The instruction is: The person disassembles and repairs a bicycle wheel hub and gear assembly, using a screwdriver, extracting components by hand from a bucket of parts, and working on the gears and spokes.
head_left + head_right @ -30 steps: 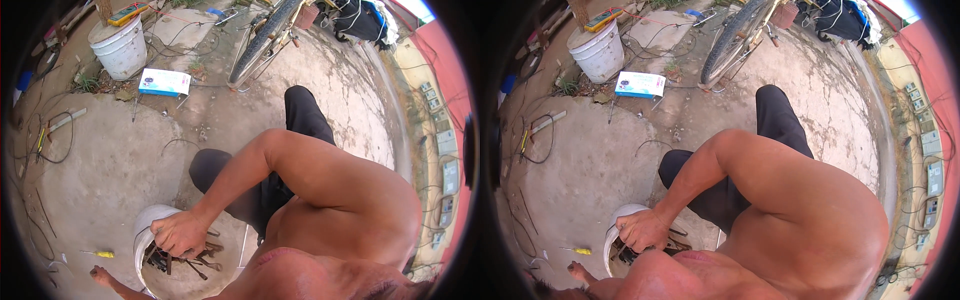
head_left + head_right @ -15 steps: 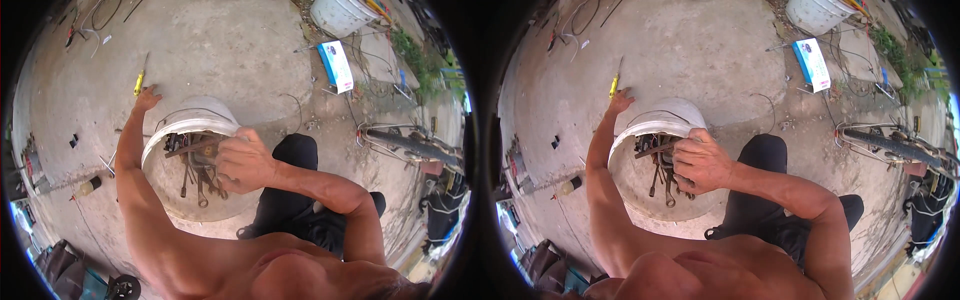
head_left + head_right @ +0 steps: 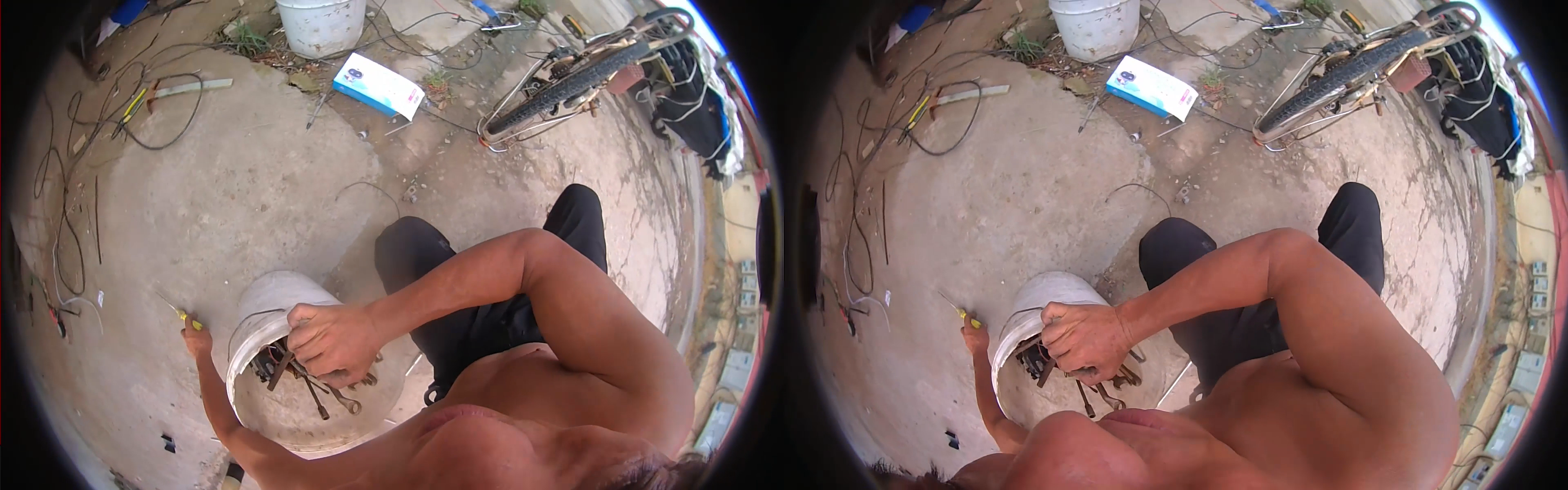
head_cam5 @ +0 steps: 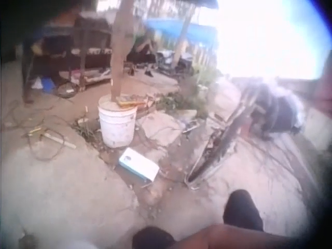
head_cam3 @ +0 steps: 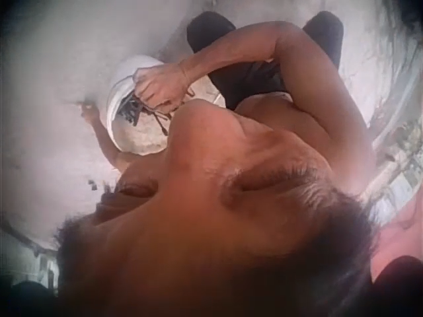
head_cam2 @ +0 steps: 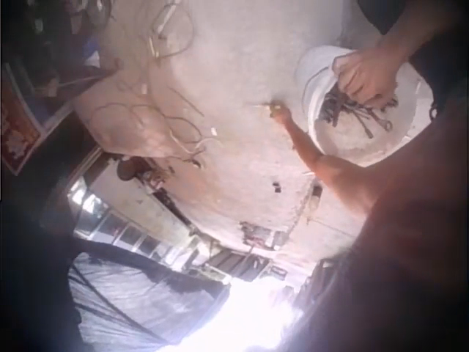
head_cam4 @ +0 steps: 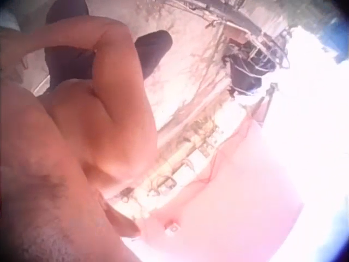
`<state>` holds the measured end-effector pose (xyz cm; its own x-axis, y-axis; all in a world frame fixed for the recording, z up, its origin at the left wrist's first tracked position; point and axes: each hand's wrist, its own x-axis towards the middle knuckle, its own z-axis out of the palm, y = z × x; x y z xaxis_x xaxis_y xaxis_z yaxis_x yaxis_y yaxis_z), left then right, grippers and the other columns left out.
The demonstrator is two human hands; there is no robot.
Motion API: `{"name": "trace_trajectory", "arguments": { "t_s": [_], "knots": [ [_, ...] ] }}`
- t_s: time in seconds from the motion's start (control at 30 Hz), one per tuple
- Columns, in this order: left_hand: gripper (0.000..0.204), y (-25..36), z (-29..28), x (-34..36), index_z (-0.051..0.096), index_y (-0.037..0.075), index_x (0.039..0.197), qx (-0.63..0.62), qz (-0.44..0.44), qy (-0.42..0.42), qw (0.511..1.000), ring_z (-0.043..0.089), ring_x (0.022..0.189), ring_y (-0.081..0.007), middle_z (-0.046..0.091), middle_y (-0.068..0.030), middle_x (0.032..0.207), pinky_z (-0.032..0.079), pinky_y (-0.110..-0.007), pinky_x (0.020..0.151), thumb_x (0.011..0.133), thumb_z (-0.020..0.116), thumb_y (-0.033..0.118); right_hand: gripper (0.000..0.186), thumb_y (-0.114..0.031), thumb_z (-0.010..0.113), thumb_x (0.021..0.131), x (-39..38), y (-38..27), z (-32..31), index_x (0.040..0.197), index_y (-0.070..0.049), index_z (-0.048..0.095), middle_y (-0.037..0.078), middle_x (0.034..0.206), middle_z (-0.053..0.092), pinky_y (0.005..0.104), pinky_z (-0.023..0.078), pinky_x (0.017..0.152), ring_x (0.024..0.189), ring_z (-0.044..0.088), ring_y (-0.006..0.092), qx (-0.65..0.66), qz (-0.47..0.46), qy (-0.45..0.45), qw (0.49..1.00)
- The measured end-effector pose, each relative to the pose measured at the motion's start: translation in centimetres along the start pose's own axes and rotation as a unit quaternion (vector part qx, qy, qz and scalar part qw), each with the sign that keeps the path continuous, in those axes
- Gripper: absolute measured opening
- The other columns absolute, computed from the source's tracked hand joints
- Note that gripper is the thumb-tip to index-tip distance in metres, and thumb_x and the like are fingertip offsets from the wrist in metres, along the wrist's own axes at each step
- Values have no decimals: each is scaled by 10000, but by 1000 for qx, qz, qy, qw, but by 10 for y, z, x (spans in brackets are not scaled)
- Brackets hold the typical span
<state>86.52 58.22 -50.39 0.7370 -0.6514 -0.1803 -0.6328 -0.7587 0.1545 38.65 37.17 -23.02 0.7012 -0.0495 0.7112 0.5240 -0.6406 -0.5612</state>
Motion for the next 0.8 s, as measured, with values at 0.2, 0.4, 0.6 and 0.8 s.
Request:
{"name": "trace_trajectory", "arguments": {
  "t_s": [0.2,0.4,0.6,0.8],
  "knots": [
    [453,77,-108,12,554,120,1358,-490,-64,-107,863,572,802,-122,603,-14,990,492,-275,687,913,628,75,204,-149,723,647,-10,-4,-3,619,-100,526,51,682,515,453,384,890,797,565,255,-11,-15,26,999],
    [506,256,-290,-71,512,120,1423,-550,130,-15,825,572,1022,-151,590,-41,1208,505,-327,856,955,694,186,174,-186,721,672,-14,-4,-7,647,-71,593,91,695,581,456,412,864,818,586,297,39,-23,33,998],
    [483,453,-332,-223,552,72,1341,-495,372,-124,776,556,1141,-242,559,-96,1236,478,-391,955,896,736,103,401,-343,620,990,-46,-42,-128,1220,-15,584,152,1085,675,416,518,889,1033,650,278,321,291,106,895],
    [463,689,-219,-335,600,31,1213,-261,569,-86,775,562,1110,-288,585,-143,1249,459,-400,952,780,758,-16,571,-438,524,1067,-193,-88,-296,1473,-53,410,83,1206,618,342,538,825,1092,608,180,408,355,226,810]
  ]
}}
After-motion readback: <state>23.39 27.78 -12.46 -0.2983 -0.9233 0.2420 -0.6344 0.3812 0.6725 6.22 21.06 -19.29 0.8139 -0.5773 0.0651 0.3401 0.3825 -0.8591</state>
